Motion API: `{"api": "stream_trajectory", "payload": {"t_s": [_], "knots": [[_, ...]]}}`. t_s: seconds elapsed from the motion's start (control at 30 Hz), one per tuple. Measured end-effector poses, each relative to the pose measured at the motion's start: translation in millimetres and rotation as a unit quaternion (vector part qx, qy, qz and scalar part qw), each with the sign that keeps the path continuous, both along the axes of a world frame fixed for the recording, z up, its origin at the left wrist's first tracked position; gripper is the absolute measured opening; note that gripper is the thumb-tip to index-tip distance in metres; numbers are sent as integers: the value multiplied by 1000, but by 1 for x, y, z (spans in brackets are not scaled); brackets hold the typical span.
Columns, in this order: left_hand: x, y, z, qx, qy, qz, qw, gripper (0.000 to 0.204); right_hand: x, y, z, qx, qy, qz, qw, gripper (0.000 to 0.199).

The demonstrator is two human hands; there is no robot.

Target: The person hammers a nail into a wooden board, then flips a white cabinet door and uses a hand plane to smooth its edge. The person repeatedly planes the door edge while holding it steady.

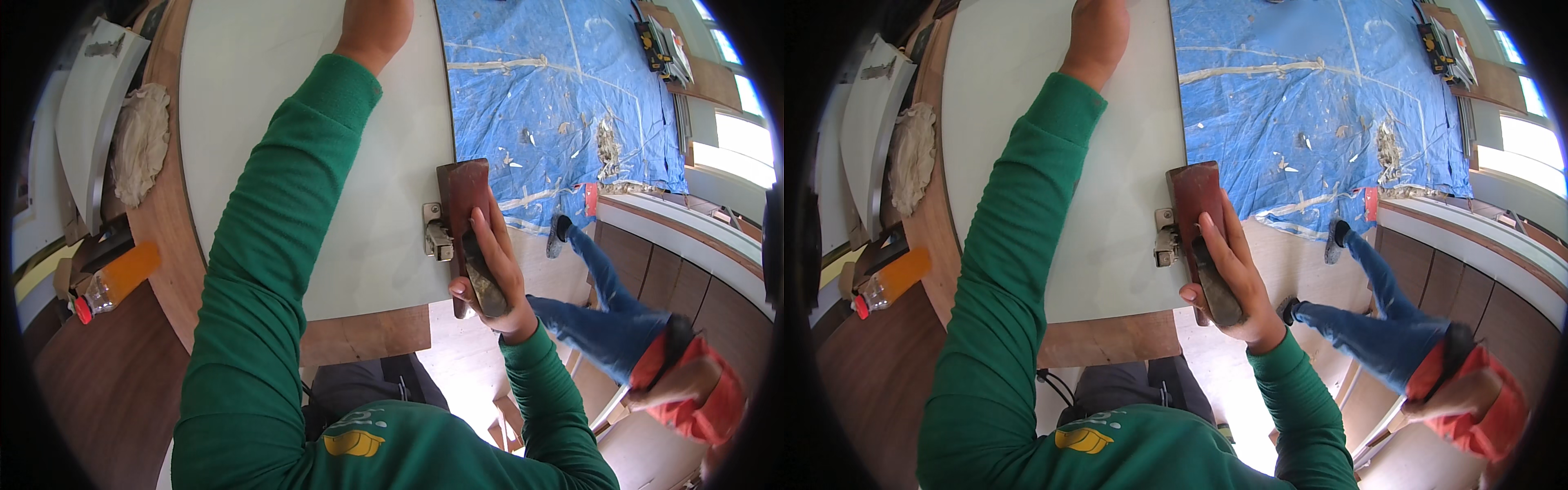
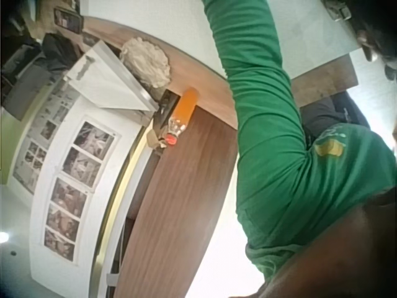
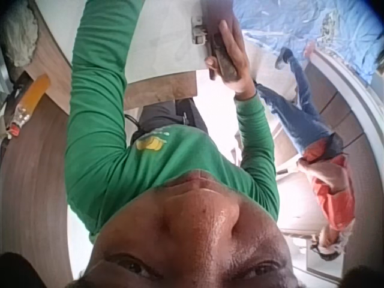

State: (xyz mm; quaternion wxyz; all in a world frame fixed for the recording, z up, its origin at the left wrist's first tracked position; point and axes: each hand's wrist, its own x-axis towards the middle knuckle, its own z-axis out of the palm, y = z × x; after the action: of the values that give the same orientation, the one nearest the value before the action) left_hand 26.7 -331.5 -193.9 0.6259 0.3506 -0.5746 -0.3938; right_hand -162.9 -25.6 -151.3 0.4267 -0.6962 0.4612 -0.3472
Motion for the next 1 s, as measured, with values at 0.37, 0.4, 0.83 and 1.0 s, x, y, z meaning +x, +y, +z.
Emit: {"api": "stream_trajectory", "payload": {"t_s": [0.37, 0.4, 0.83, 1.0], "knots": [[-1, -3, -4, 33, 92, -29, 995, 39, 0, -29, -2, -5, 8, -12, 1000, 85], [0, -3, -4, 29, 81, -27, 996, 39, 0, -33, -2, -7, 8, -14, 1000, 85], [1, -1, -3, 16, 67, -1, 998, 38, 5, -85, 0, -5, 6, -38, 999, 88], [-1, 2, 0, 26, 82, 39, 996, 38, 9, -113, -5, -40, 9, -44, 998, 83]]}}
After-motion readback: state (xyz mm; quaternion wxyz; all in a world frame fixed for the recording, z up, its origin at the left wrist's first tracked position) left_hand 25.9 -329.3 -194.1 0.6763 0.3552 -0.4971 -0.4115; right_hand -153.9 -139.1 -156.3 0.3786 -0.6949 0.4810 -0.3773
